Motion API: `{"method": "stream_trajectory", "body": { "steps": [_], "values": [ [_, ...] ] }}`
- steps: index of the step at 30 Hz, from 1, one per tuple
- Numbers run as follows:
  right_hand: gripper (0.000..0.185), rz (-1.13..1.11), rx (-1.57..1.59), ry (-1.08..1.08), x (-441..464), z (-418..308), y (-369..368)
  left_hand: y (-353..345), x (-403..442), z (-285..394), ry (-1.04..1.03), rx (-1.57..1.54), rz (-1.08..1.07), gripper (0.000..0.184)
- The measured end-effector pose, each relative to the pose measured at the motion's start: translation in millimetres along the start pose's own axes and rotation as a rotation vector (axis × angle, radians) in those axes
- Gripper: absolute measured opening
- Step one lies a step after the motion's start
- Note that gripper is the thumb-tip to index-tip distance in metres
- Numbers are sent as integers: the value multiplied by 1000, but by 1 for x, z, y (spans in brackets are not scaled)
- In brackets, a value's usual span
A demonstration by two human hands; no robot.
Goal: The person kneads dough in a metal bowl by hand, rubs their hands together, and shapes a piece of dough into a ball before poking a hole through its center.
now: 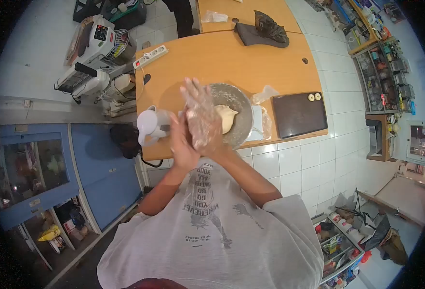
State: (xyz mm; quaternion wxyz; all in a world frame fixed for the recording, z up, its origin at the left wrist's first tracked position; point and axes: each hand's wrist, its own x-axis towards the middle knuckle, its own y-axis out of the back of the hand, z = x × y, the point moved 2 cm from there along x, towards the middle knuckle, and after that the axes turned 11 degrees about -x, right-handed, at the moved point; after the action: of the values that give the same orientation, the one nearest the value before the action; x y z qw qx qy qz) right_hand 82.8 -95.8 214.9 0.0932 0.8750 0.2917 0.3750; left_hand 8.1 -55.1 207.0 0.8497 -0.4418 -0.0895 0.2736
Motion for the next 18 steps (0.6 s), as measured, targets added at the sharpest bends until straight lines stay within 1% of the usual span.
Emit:
{"method": "stream_trajectory", "body": {
  "steps": [1, 2, 3, 5, 6, 7, 9, 10, 11, 13, 14, 15, 17, 18],
  "values": [
    [52, 50, -6, -28, -7, -4, -14, -3, 15, 16, -48, -149, -39, 64],
    [54, -69, 117, 19, -27, 0, -30, 0, 34, 31, -188, -37, -99, 66],
    [54, -68, 108, 19, -27, -8, -33, 4, 32, 28, -185, -44, -104, 66],
    [56, -148, 56, 42, -16, -25, -37, 20, 20, 5, -216, -280, -217, 67],
    [56, -148, 48, 43, -10, -24, -37, 30, 13, 0, -232, -398, -272, 68],
    [56, -100, -18, 9, -3, -19, -34, 44, 2, 0, -231, -401, -275, 68],
    [57, 0, -147, -69, 5, -11, -34, 66, -15, 8, 114, 191, -13, 65],
    [57, 4, -245, -78, -2, -15, -47, 63, -10, 22, 176, -40, -46, 66],
    [57, 9, -252, -79, -13, -17, -61, 66, -6, 26, 181, -41, -53, 66],
    [57, -152, 35, -128, -34, -27, -89, 67, -2, 29, 85, -55, -110, 62],
    [53, -99, -42, -43, -36, -34, -92, 67, 0, 31, 36, -62, -139, 61],
    [53, -92, -49, -45, -35, -35, -96, 67, 1, 32, -14, -68, -169, 59],
    [50, -170, -353, -401, -32, -27, -101, 68, 3, 40, -116, -80, -231, 57],
    [50, -54, -230, -95, -10, -25, -80, 70, 2, 45, -110, -79, -236, 57]
  ]
}}
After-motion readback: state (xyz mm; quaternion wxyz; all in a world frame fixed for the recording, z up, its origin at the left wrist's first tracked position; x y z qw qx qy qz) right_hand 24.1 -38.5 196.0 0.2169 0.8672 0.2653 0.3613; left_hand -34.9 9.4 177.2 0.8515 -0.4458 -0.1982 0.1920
